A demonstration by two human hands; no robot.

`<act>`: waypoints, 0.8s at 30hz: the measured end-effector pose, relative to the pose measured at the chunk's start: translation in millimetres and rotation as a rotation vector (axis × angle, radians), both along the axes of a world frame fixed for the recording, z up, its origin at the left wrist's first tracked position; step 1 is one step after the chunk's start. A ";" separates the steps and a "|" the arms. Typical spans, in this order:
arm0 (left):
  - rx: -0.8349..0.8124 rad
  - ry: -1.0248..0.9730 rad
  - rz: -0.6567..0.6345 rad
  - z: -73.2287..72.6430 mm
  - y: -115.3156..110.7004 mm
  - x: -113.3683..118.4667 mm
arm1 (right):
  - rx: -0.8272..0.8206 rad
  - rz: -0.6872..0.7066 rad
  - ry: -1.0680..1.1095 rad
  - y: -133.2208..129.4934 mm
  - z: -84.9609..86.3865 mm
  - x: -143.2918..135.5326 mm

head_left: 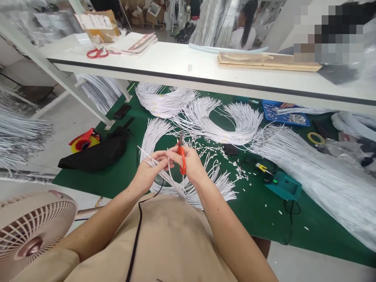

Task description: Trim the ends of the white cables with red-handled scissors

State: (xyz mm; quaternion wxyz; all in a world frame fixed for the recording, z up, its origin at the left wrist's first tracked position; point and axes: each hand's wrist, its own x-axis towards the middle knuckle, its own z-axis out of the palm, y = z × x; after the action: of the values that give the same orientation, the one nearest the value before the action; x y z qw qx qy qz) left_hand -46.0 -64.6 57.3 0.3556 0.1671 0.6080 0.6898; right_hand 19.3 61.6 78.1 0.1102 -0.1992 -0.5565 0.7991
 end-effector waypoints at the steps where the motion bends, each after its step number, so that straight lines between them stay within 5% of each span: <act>1: 0.006 0.007 0.009 0.4 0.9 0.0 | -0.039 0.011 0.005 -2.3 -3.9 1.5; 6: -0.013 -0.034 -0.043 5.4 6.4 -1.4 | -0.030 -0.016 -0.016 -3.4 -19.7 13.2; 10: -0.088 -0.013 -0.100 6.7 5.1 -4.8 | 0.453 -0.112 -0.214 5.3 -22.9 26.2; 15: -0.152 0.024 -0.105 5.4 1.9 -8.3 | 1.098 0.035 -0.405 3.4 -18.2 34.5; 24: -0.182 0.107 -0.077 7.5 -1.8 -9.0 | 1.423 0.104 -0.497 -5.8 -9.1 30.2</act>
State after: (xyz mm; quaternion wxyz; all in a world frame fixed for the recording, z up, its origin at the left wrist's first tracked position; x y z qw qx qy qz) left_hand -55.0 -66.4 64.8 0.3627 0.1938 0.6795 0.6076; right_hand 49.6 55.8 69.0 0.0459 -0.2278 -0.9553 0.1825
